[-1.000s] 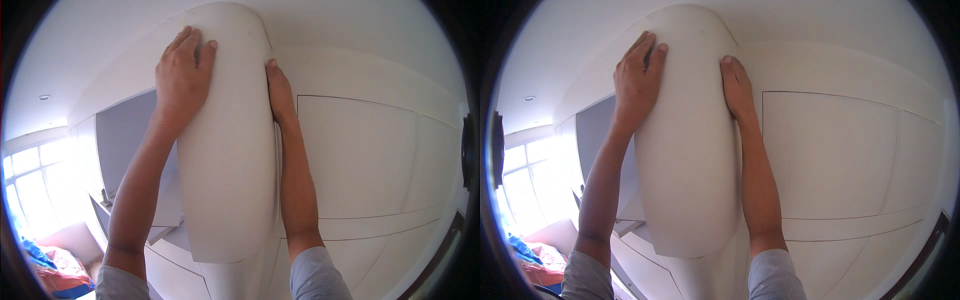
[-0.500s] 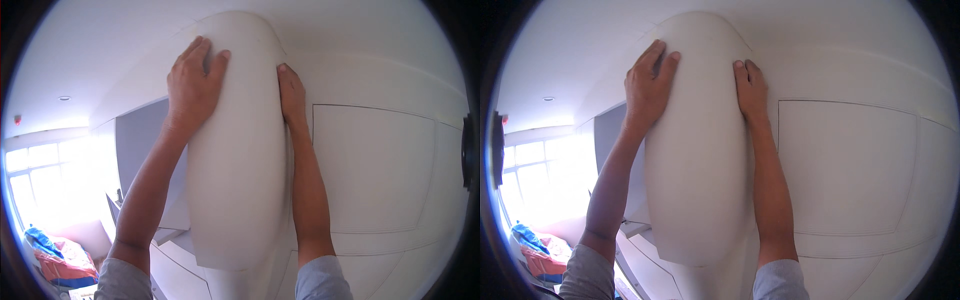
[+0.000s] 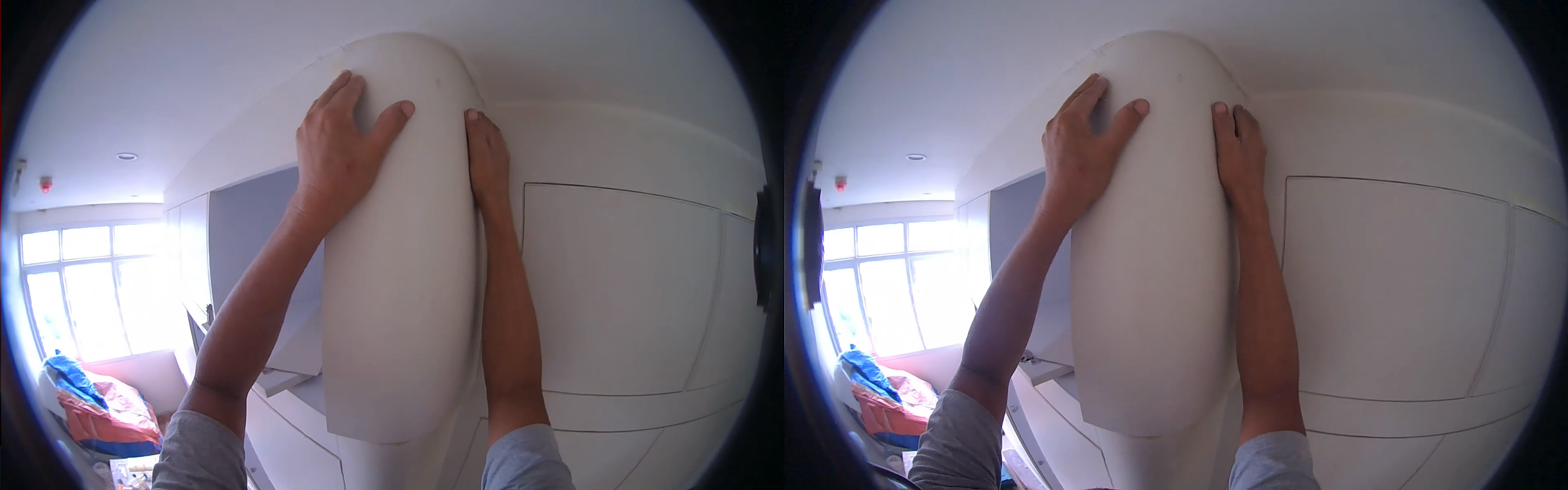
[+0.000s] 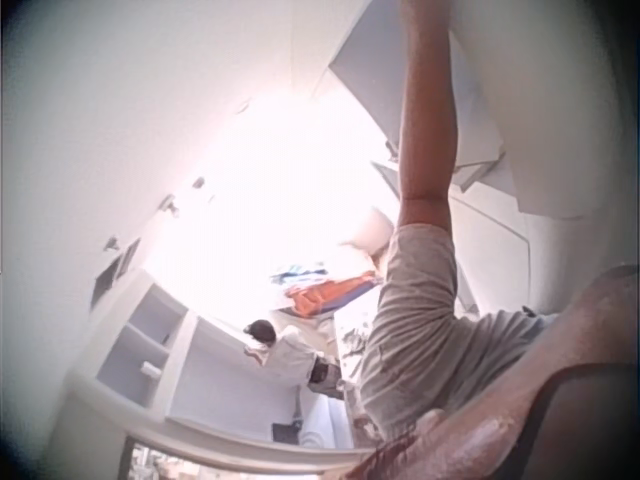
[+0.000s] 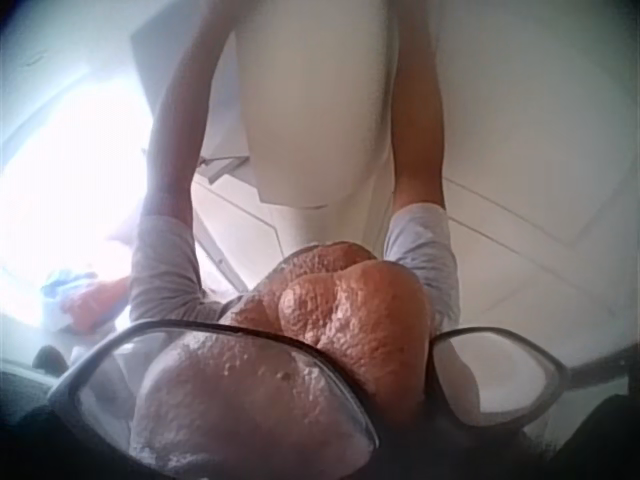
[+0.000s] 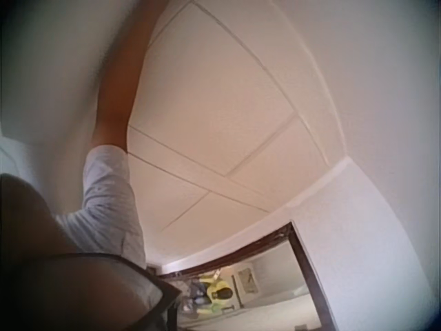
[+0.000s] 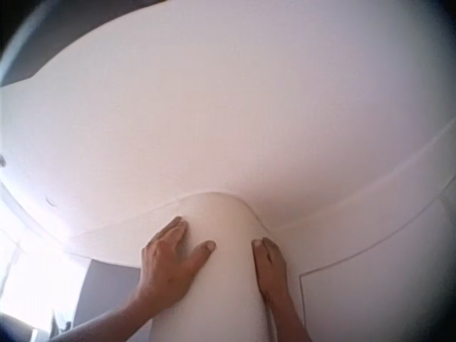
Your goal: The person marks a laminate sheet with a pencil, trims the edge with a scraper tool, and then applies the sheet to the curved surface of a cabinet side.
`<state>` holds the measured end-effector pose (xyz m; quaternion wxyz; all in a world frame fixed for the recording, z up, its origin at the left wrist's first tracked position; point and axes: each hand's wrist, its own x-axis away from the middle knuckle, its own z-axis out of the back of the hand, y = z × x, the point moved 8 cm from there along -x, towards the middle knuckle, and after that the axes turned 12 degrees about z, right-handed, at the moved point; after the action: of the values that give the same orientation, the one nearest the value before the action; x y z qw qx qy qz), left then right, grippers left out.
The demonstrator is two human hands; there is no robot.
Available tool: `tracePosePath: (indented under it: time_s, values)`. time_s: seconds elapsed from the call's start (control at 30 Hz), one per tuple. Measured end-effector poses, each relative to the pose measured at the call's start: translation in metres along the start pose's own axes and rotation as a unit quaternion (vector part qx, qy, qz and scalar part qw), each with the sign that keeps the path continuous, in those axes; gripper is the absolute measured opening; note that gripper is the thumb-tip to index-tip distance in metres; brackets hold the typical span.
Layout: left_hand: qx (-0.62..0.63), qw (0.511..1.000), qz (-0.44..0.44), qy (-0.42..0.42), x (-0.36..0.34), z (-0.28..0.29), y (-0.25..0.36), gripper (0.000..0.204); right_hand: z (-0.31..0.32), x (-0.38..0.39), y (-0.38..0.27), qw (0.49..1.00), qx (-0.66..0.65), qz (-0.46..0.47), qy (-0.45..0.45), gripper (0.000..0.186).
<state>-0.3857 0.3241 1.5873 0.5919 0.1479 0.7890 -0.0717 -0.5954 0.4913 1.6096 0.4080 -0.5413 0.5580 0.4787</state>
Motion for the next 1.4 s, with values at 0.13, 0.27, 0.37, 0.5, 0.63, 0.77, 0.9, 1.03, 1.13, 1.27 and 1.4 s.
tracePosePath:
  time_s: [0.13, 0.27, 0.37, 0.5, 0.63, 0.77, 0.9, 1.03, 1.13, 1.27, 1.4]
  values:
    - [-0.009, 1.000, 0.005, 0.006, 0.000, 0.001, 0.002, 0.079, 0.000, -0.006, 0.002, 1.000, 0.018, 0.005, -0.001, 0.083]
    - [-0.013, 0.999, 0.035, 0.005, -0.001, 0.000, 0.000, 0.079, 0.002, -0.010, 0.005, 0.999, 0.033, -0.006, 0.012, 0.084]
    - [-0.008, 0.999, 0.041, -0.008, -0.001, 0.000, -0.001, 0.079, -0.001, -0.012, -0.007, 0.999, 0.000, -0.027, -0.024, 0.082]
    - [-0.021, 0.999, 0.043, -0.016, -0.001, -0.003, 0.002, 0.080, 0.008, -0.016, 0.004, 0.997, 0.049, 0.023, 0.052, 0.080]
    - [-0.019, 0.999, 0.041, -0.011, -0.001, 0.000, 0.002, 0.081, 0.008, -0.012, -0.004, 0.997, 0.039, 0.038, 0.057, 0.081]
    - [-0.035, 0.998, 0.057, -0.010, 0.000, -0.002, 0.005, 0.080, 0.016, -0.008, -0.005, 0.997, 0.042, 0.031, 0.054, 0.082]
    - [-0.039, 0.998, 0.046, -0.001, -0.002, 0.000, 0.000, 0.078, 0.010, -0.005, -0.006, 0.998, 0.020, 0.033, 0.052, 0.081]
    - [-0.025, 0.998, 0.059, -0.002, -0.003, -0.003, -0.004, 0.081, 0.011, -0.006, 0.000, 0.994, 0.043, 0.054, 0.084, 0.075]
    - [-0.019, 0.998, 0.066, -0.005, -0.004, -0.003, -0.003, 0.081, 0.014, -0.003, 0.002, 0.994, 0.012, 0.059, 0.090, 0.077]
    - [-0.012, 0.997, 0.075, -0.009, -0.003, -0.002, -0.001, 0.082, 0.025, -0.004, 0.020, 0.984, -0.160, 0.015, 0.081, 0.082]
    - [-0.013, 0.997, 0.073, -0.014, -0.004, -0.002, -0.001, 0.082, 0.020, -0.005, 0.012, 0.998, -0.052, 0.031, 0.034, 0.080]
